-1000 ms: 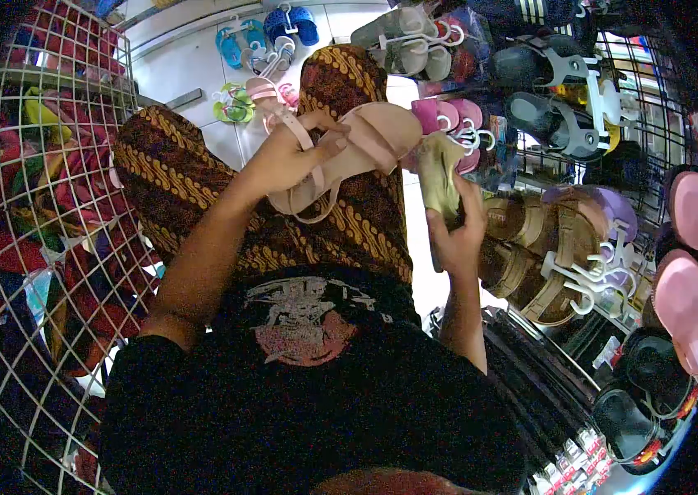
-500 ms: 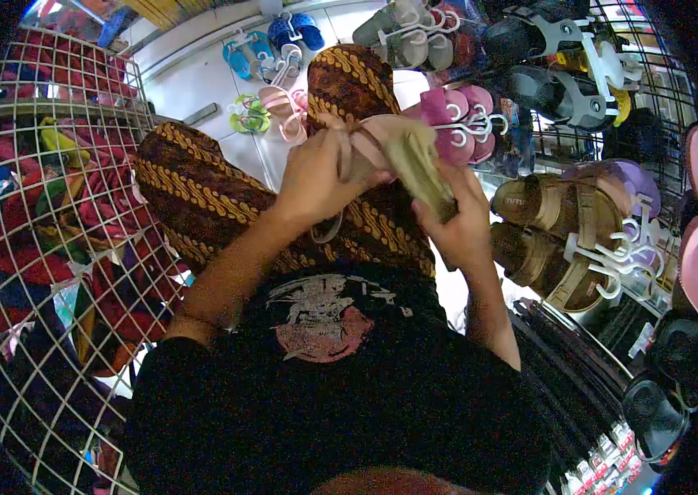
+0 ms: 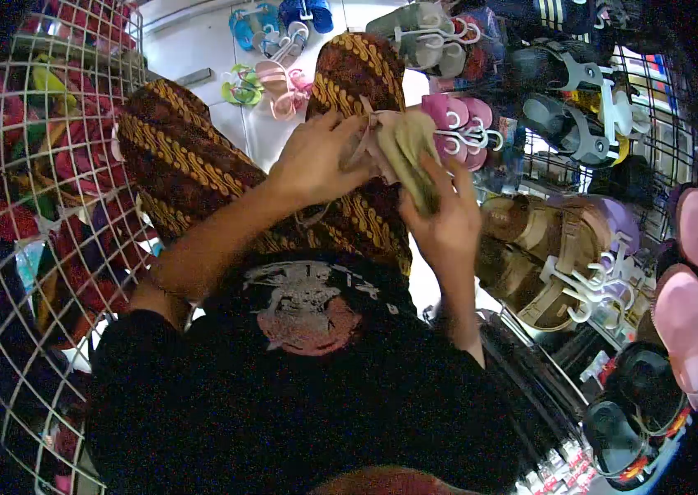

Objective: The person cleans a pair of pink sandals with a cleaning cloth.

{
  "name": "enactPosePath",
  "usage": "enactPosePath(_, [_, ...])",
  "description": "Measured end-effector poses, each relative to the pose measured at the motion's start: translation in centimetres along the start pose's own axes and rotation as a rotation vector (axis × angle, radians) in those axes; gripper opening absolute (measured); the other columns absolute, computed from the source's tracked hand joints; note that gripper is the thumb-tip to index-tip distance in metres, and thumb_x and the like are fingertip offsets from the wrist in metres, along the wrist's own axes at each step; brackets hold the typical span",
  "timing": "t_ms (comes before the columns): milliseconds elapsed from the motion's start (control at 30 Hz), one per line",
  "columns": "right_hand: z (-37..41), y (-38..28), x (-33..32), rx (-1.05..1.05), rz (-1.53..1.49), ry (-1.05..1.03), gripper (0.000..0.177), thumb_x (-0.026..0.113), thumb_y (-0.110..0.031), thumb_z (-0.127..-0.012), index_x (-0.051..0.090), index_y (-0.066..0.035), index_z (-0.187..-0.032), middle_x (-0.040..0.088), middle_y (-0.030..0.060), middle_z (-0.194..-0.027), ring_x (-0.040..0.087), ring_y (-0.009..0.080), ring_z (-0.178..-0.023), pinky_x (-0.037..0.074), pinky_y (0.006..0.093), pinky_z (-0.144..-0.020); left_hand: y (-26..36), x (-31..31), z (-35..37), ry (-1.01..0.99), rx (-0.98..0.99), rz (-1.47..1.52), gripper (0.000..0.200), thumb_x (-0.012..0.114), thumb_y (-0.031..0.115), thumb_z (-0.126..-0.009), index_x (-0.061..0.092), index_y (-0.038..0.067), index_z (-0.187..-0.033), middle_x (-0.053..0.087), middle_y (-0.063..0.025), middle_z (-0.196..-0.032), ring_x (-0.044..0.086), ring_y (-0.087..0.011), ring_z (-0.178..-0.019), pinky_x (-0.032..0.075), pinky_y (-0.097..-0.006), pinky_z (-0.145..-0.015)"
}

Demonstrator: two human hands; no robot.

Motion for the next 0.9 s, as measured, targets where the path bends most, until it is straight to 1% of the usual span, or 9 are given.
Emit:
enactPosePath(33, [-0.6, -0.7, 0.3, -0.095, 0.017, 0.076, 0.047, 0.074, -0.017, -0.075, 0.062, -0.009, -0.12, 0.055, 0.0194, -0.122, 0.057, 0.0367, -0.108, 0.049, 0.0409, -0.089, 0.7, 0.2, 0.3, -0.009, 0.025, -0.059, 0.085, 0.076, 0.042, -0.068, 0.042, 0.001, -0.133, 0.05, -0.0258, -0.128, 0.049, -0.0449, -0.116, 0.042, -0.0509, -0.096])
enactPosePath(133, [-1.9, -1.1, 0.9, -0.085, 0.002, 0.09, 0.047, 0.075, -0.016, -0.075, 0.062, -0.008, -0.12, 0.055, 0.0192, -0.121, 0.056, 0.036, -0.108, 0.048, 0.0406, -0.089, 1.8, 0.7, 0.6, -0.098, -0.019, -0.175, 0.096, 0.077, 0.05, -0.06, 0.041, -0.001, -0.133, 0.045, -0.0255, -0.131, 0.046, -0.0462, -0.116, 0.04, -0.0539, -0.095])
enactPosePath(167, [-1.6, -2.0, 0.3, -0.158, 0.028, 0.131, 0.048, 0.075, -0.014, -0.075, 0.062, -0.007, -0.12, 0.057, 0.0195, -0.117, 0.058, 0.0366, -0.105, 0.048, 0.0405, -0.089, 2.1, -0.2, 0.5, 0.024, -0.001, -0.24, 0.089, 0.071, 0.062, -0.065, 0.049, 0.0, -0.125, 0.055, -0.0224, -0.112, 0.054, -0.036, -0.102, 0.044, -0.0455, -0.087])
enactPosePath(267, [0.0, 0.4, 0.4, -0.078, -0.052, -0.008, 0.048, 0.074, -0.012, -0.075, 0.061, -0.005, -0.12, 0.06, 0.0194, -0.113, 0.06, 0.0361, -0.102, 0.047, 0.039, -0.09, 0.3, 0.1, 0.1, 0.165, -0.027, -0.203, 0.087, 0.068, 0.064, -0.068, 0.049, 0.0, -0.124, 0.057, -0.0199, -0.108, 0.056, -0.0359, -0.099, 0.045, -0.0459, -0.085])
enactPosePath(300, [0.2, 0.6, 0.1, -0.053, -0.103, -0.064, 0.048, 0.074, -0.011, -0.075, 0.061, -0.005, -0.121, 0.061, 0.0188, -0.11, 0.061, 0.0349, -0.101, 0.048, 0.0381, -0.089, 1.0, -1.0, -0.2, 0.114, -0.04, -0.184, 0.082, 0.066, 0.063, -0.072, 0.05, 0.0, -0.122, 0.059, -0.0187, -0.107, 0.057, -0.0358, -0.097, 0.046, -0.0465, -0.081])
enactPosePath(400, [-0.3, 0.6, 0.3, -0.089, -0.115, -0.012, 0.047, 0.073, -0.01, -0.075, 0.061, -0.005, -0.121, 0.061, 0.0179, -0.111, 0.061, 0.0334, -0.101, 0.048, 0.0381, -0.089, -0.6, 0.3, -0.5, 0.125, -0.017, -0.107, 0.075, 0.066, 0.057, -0.076, 0.048, 0.0, -0.122, 0.059, -0.0194, -0.105, 0.058, -0.037, -0.096, 0.046, -0.0483, -0.079])
enactPosePath(533, [-3.1, -2.0, 1.1, -0.109, 0.068, 0.132, 0.045, 0.074, -0.012, -0.076, 0.063, -0.005, -0.119, 0.059, 0.018, -0.112, 0.06, 0.0336, -0.101, 0.048, 0.0379, -0.09, -2.2, 0.6, -0.7, 0.194, -0.091, -0.006, 0.057, 0.063, 0.046, -0.083, 0.048, 0.0, -0.113, 0.06, -0.0209, -0.094, 0.06, -0.04, -0.087, 0.046, -0.0502, -0.073])
enactPosePath(700, [-1.3, -0.6, 0.5, -0.092, -0.019, -0.05, 0.047, 0.073, -0.014, -0.077, 0.061, -0.004, -0.121, 0.059, 0.0187, -0.112, 0.058, 0.034, -0.105, 0.047, 0.0376, -0.091, -2.7, -0.6, -0.9, 0.285, -0.064, 0.09, 0.039, 0.061, 0.033, -0.087, 0.047, 0.0, -0.102, 0.06, -0.0223, -0.084, 0.06, -0.0422, -0.078, 0.047, -0.0509, -0.068])
enactPosePath(900, [-3.3, -1.8, 2.0, -0.129, 0.114, 0.114, 0.049, 0.073, -0.018, -0.078, 0.059, -0.008, -0.124, 0.057, 0.0195, -0.113, 0.056, 0.0371, -0.106, 0.046, 0.0421, -0.092, -1.0, -0.9, -0.6, 0.226, 0.039, 0.077, 0.035, 0.058, 0.033, -0.09, 0.049, 0.001, -0.101, 0.06, -0.0222, -0.085, 0.06, -0.0416, -0.082, 0.047, -0.0517, -0.07])
Point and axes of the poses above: each hand's wrist, its own z-axis away from the middle knuckle, its own x-axis out of the palm, y = z × x, the point moved 9 cm from there along -z, towards the middle knuckle
